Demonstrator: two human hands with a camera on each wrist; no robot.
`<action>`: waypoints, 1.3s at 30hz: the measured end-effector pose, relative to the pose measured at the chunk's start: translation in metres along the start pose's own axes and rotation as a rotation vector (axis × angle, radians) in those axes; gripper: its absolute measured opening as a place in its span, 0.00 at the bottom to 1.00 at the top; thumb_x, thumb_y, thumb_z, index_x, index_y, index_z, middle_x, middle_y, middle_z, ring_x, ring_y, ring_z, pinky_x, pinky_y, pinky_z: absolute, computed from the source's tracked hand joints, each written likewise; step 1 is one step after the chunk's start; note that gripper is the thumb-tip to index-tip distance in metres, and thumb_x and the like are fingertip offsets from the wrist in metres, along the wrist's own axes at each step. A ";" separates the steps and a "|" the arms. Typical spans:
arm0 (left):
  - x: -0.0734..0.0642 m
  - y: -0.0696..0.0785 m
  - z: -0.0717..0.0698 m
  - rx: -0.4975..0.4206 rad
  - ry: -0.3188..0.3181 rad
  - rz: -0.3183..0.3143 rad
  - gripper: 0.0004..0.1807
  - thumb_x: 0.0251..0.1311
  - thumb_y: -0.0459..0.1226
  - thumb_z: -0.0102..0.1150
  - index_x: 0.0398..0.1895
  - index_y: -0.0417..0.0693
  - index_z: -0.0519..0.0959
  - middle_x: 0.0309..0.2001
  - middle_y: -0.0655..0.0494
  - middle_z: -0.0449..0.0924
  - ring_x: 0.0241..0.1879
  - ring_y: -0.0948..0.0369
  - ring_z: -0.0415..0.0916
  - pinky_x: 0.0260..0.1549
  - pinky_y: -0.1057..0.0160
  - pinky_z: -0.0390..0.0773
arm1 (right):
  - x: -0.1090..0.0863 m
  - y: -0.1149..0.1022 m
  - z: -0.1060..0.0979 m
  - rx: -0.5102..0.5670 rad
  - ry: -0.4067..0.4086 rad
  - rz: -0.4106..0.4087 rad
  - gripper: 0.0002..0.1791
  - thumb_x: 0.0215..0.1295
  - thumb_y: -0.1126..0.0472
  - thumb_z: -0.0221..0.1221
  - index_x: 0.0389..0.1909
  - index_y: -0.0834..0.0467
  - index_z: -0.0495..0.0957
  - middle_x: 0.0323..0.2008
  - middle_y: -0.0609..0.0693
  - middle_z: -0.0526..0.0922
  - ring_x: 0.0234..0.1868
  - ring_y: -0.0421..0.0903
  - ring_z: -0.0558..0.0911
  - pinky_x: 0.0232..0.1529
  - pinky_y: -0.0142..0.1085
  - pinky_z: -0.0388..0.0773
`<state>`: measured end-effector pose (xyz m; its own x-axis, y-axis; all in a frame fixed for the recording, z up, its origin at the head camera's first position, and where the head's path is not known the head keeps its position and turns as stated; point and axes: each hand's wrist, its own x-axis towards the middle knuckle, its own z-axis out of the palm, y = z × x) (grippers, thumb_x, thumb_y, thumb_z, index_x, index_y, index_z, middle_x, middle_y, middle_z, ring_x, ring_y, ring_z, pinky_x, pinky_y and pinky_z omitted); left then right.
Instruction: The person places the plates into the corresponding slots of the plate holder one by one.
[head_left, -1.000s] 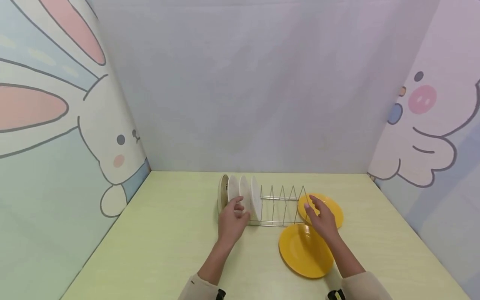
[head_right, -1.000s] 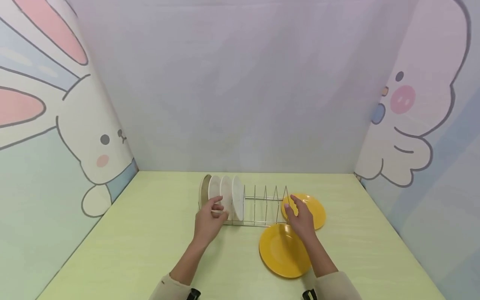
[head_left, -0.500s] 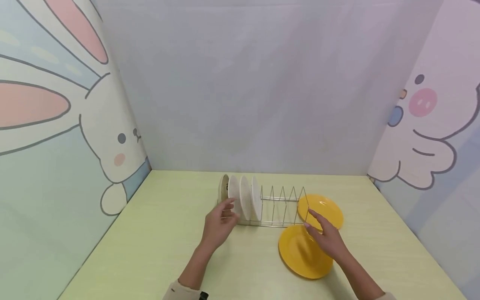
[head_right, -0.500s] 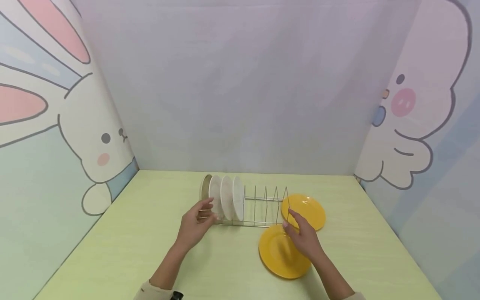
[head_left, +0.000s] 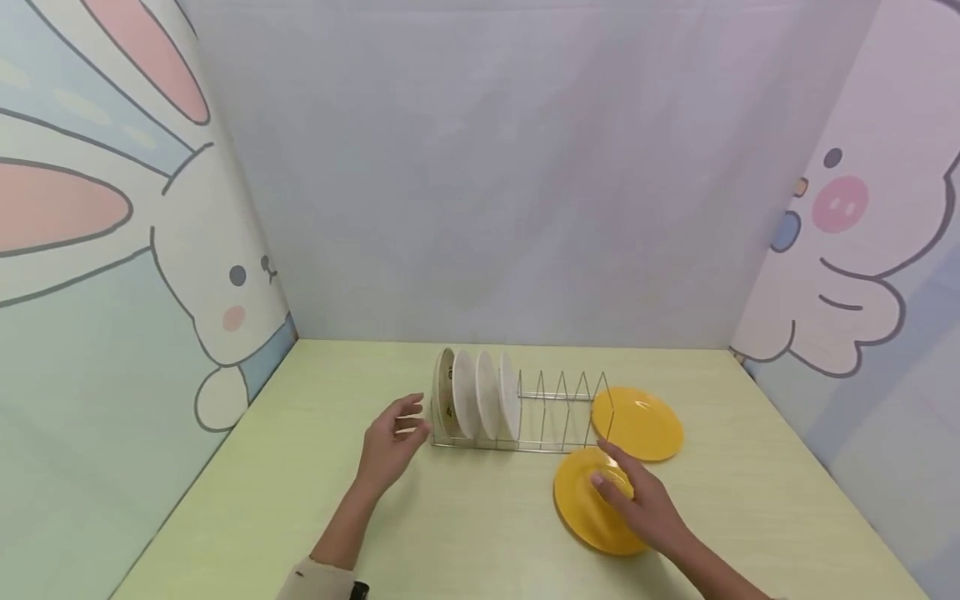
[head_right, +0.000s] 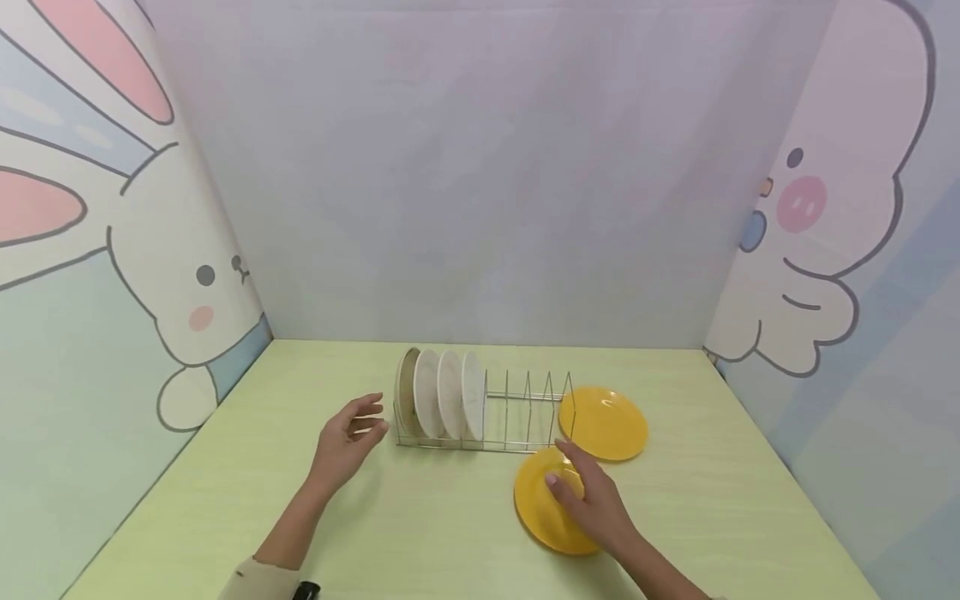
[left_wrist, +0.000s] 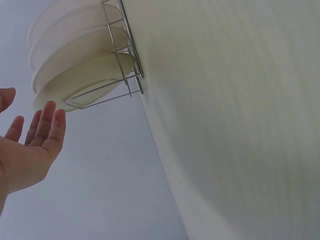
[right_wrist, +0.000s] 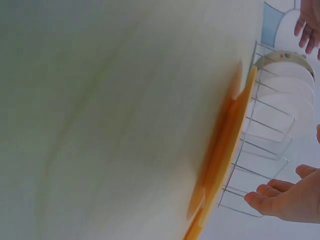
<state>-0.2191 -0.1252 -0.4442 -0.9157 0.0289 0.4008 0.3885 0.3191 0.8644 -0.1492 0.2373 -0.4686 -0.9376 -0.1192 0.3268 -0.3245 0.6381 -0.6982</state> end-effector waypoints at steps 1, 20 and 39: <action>0.002 0.000 -0.002 0.004 0.003 -0.007 0.22 0.56 0.30 0.62 0.56 0.42 0.73 0.47 0.46 0.77 0.43 0.53 0.77 0.39 0.61 0.78 | -0.001 0.000 0.002 -0.003 0.000 -0.016 0.28 0.65 0.55 0.58 0.63 0.59 0.66 0.60 0.60 0.69 0.58 0.62 0.68 0.53 0.60 0.64; 0.042 -0.045 0.003 -0.136 -0.154 -0.188 0.21 0.63 0.34 0.56 0.59 0.40 0.71 0.43 0.44 0.77 0.42 0.47 0.77 0.37 0.56 0.78 | -0.013 0.007 0.027 -0.047 -0.269 -0.068 0.34 0.61 0.49 0.59 0.64 0.63 0.65 0.61 0.69 0.64 0.62 0.68 0.60 0.57 0.63 0.56; 0.052 -0.045 0.000 -0.244 -0.257 -0.388 0.23 0.66 0.39 0.52 0.64 0.46 0.67 0.36 0.47 0.79 0.43 0.45 0.77 0.42 0.45 0.75 | -0.007 0.009 0.035 -0.302 -0.293 -0.098 0.32 0.50 0.51 0.68 0.54 0.63 0.76 0.57 0.62 0.70 0.54 0.62 0.68 0.49 0.59 0.66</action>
<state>-0.2844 -0.1379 -0.4622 -0.9807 0.1939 -0.0236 0.0004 0.1231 0.9924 -0.1494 0.2168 -0.4995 -0.9144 -0.3732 0.1569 -0.4030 0.8018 -0.4414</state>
